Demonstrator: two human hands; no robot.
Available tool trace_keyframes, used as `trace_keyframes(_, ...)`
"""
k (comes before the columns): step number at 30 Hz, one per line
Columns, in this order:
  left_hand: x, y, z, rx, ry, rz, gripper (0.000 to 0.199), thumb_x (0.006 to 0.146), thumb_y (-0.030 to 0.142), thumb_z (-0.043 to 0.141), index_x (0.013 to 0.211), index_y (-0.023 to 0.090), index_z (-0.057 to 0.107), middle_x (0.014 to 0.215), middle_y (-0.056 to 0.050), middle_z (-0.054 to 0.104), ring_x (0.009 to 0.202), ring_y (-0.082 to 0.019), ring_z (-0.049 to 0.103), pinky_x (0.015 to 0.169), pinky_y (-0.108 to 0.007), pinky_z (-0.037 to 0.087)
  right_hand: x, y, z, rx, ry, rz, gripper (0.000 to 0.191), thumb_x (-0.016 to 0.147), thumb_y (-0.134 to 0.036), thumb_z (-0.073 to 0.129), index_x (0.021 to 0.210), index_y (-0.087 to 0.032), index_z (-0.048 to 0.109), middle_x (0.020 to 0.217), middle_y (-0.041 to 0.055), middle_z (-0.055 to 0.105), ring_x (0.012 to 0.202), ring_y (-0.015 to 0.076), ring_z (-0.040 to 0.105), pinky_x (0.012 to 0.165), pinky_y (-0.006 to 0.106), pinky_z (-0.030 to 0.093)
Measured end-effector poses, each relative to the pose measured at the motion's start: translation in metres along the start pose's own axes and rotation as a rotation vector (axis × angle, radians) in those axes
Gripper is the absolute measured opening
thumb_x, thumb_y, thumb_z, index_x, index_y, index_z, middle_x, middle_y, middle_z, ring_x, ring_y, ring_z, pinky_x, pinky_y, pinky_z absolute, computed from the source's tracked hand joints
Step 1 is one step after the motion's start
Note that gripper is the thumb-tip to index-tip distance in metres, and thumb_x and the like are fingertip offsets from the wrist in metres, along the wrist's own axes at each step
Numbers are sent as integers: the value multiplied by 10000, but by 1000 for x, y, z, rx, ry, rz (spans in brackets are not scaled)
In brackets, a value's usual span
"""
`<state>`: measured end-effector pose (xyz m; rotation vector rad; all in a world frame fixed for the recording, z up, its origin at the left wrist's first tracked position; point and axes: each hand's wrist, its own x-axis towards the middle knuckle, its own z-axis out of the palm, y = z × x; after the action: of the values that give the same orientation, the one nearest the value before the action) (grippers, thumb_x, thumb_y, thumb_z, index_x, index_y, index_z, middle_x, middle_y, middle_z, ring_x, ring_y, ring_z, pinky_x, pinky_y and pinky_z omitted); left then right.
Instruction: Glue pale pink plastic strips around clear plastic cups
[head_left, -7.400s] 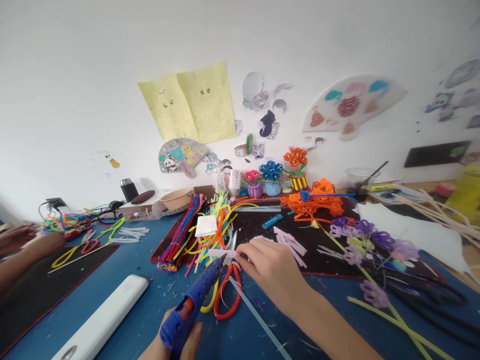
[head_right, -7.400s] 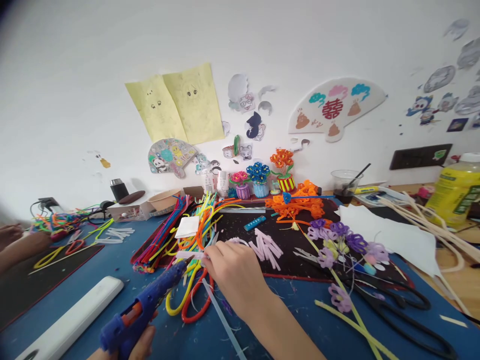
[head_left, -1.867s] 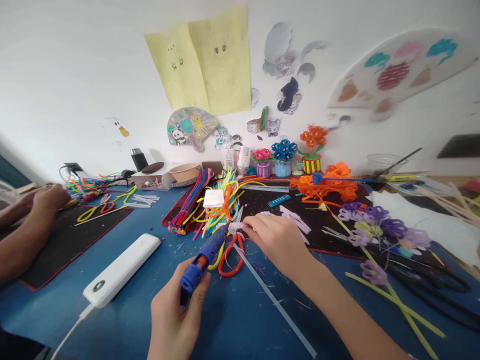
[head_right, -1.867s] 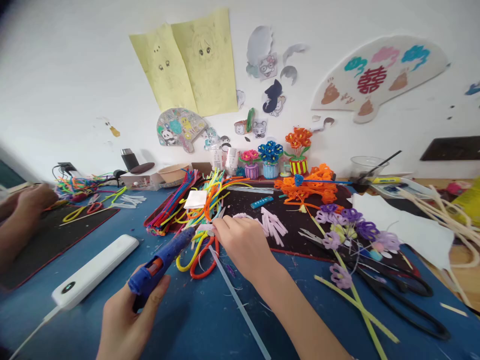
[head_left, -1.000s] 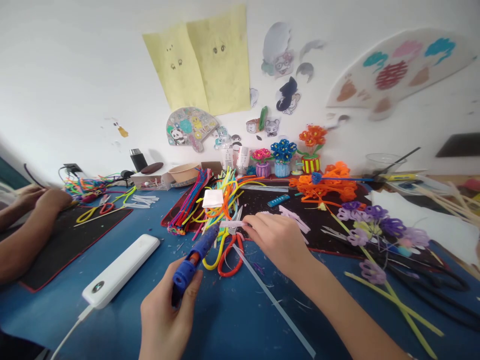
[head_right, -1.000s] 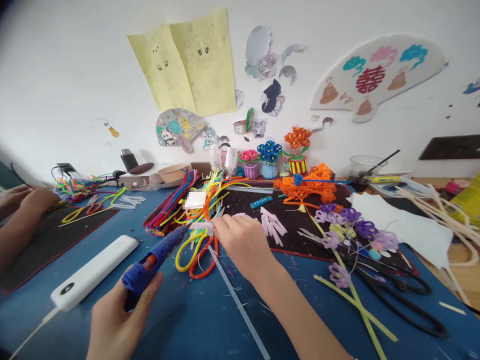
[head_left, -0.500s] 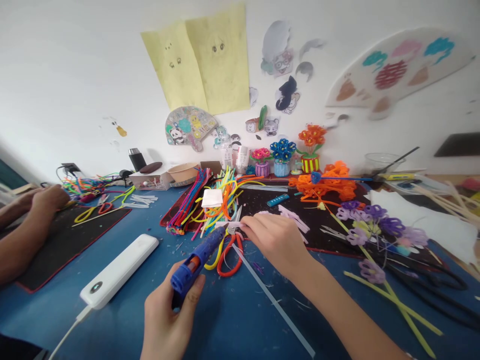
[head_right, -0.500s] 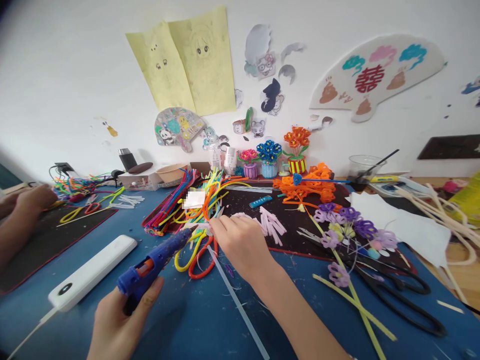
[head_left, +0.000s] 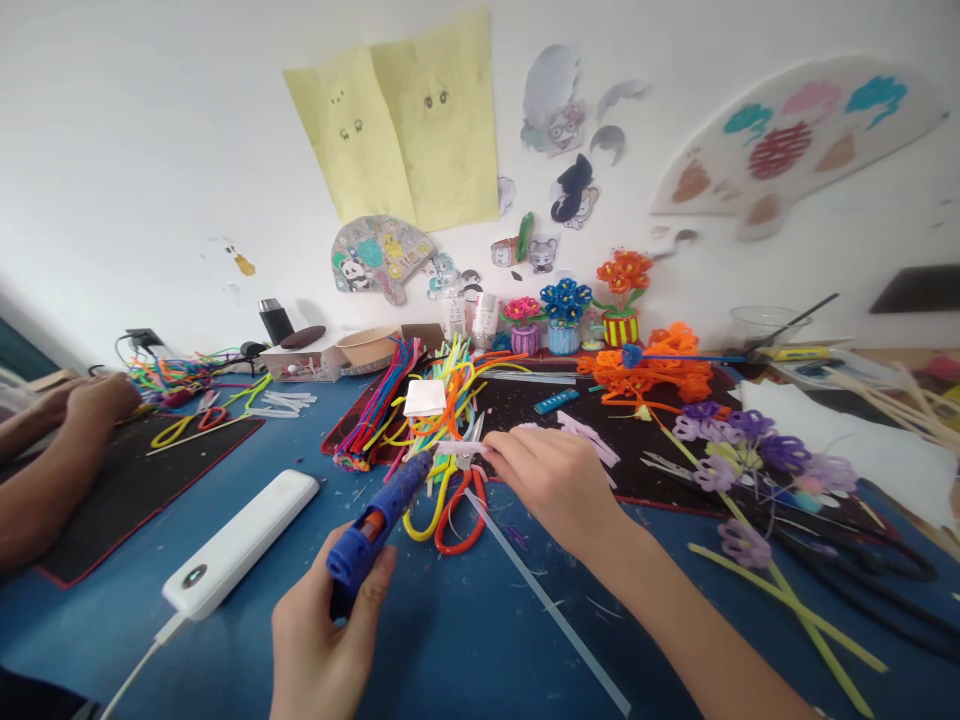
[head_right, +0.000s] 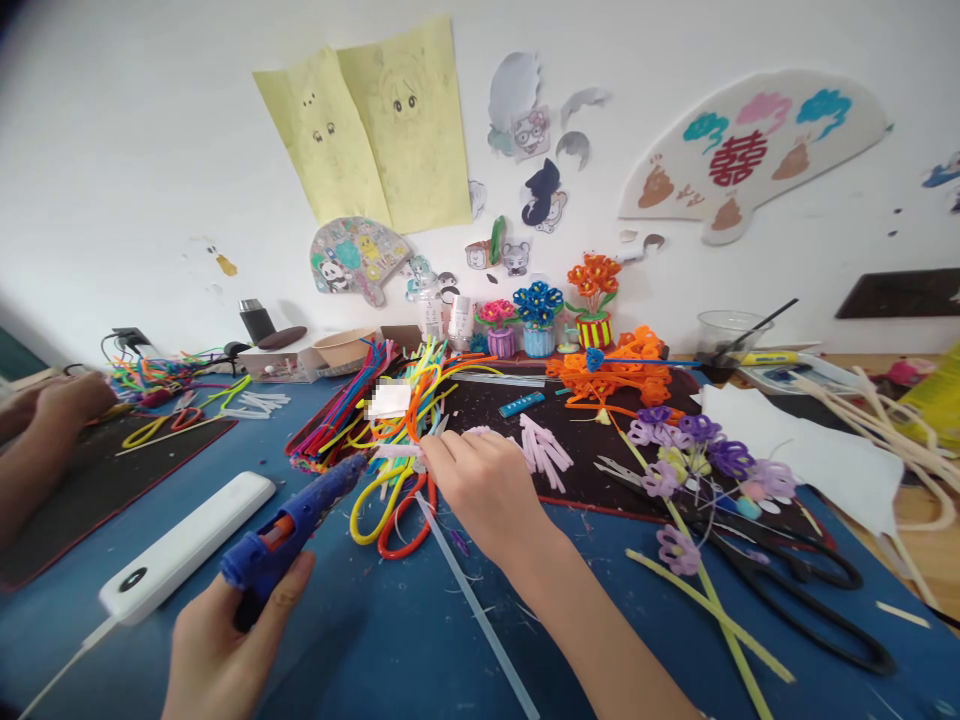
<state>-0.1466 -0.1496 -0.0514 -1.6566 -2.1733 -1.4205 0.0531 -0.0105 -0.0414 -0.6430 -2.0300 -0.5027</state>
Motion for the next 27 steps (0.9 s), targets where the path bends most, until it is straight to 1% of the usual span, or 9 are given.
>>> trace_keyframes(4,0,4,1,-9,-53,79,329,806,448,621,901,145,708,516,69,430,405,-78,275,349,-203,208,0,0,0,11,-15,0,187,968,-109,521,858,-137,670,609,-1,615,553,137,551,575,283,302)
trace_keyframes(9,-1,11,5,-44,-69,122,278,817,408,625,892,153,703,554,64,476,412,-70,286,351,-194,221,1,-1,-1,20,-16,-1,214,984,-120,494,858,-143,666,606,-1,611,553,133,543,576,285,295)
trace_keyframes(12,-3,13,5,-55,-63,103,284,819,413,619,898,152,698,566,61,503,411,-68,297,353,-196,218,1,-1,0,14,-11,-5,221,987,-122,487,861,-149,667,600,-4,605,546,129,534,566,286,291)
trace_keyframes(15,-2,9,3,-41,-60,70,314,810,438,614,909,153,702,559,57,513,405,-75,317,352,-203,222,0,-1,1,10,-10,-3,222,990,-125,484,865,-149,667,604,-3,608,549,129,541,568,289,294)
trace_keyframes(20,0,0,1,13,-27,11,366,772,494,625,880,154,707,498,65,460,399,-93,335,360,-209,252,0,-1,0,8,5,1,207,976,-110,503,856,-141,668,595,-4,599,545,134,543,563,287,294)
trace_keyframes(24,-3,4,2,31,54,-66,438,774,571,601,895,163,705,487,74,444,401,-99,341,410,-215,336,2,0,-1,6,9,6,239,994,-136,474,848,-154,662,601,-5,611,534,129,538,556,285,296)
trace_keyframes(26,-5,5,0,73,86,-87,443,806,580,568,945,180,699,521,69,496,415,-108,391,451,-219,386,3,1,-2,8,20,13,249,998,-148,473,839,-158,664,605,-7,623,519,122,535,547,284,297)
trace_keyframes(27,-6,3,-2,113,78,-75,430,824,565,553,980,189,690,552,61,541,427,-116,434,463,-220,401,3,1,-3,18,24,27,254,1000,-156,475,833,-159,666,606,-10,630,514,118,537,544,282,299)
